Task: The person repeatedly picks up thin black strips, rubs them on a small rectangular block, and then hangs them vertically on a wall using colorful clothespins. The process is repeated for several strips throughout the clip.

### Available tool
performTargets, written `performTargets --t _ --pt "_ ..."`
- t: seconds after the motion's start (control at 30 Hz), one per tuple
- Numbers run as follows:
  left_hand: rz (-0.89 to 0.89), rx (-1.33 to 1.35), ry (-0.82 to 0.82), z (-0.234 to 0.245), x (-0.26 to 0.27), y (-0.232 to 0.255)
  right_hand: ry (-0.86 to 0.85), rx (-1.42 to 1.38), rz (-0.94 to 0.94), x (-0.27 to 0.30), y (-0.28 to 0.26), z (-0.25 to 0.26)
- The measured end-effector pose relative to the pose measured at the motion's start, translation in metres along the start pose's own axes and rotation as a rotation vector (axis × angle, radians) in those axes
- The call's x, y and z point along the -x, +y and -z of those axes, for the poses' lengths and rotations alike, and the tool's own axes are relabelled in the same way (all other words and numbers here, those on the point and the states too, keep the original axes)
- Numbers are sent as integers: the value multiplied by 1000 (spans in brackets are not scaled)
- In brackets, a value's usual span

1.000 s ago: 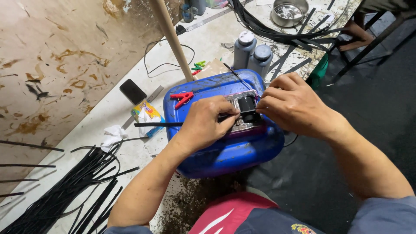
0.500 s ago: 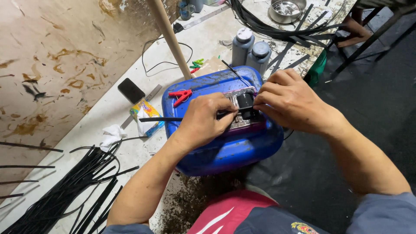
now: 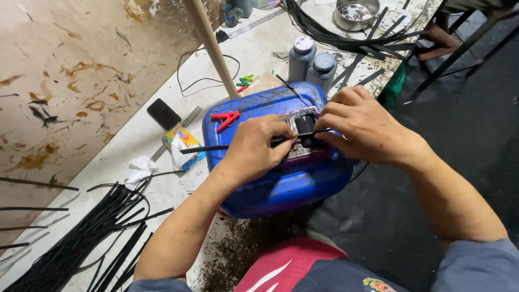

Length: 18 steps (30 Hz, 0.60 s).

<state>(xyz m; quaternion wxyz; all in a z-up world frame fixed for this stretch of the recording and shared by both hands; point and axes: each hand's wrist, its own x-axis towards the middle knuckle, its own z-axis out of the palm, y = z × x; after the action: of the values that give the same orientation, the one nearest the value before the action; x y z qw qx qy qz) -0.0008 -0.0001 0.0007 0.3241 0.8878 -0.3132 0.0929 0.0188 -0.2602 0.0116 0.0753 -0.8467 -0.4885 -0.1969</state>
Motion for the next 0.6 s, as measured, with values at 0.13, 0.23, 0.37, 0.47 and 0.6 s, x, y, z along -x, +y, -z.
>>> performTargets --t 0.13,0.23,0.37,0.47,0.6 --pt "61 39 -48 6 -2 2 82 21 -4 7 4 -5" --pt "114 97 -83 5 -1 2 130 61 -62 28 13 -1" --pt "109 100 -82 7 -4 2 128 35 -101 23 7 6" --pt "117 100 -84 8 -4 3 167 -4 -61 8 -1 -2" --pt "121 94 -72 6 -2 2 202 -8 -19 6 1 -9"
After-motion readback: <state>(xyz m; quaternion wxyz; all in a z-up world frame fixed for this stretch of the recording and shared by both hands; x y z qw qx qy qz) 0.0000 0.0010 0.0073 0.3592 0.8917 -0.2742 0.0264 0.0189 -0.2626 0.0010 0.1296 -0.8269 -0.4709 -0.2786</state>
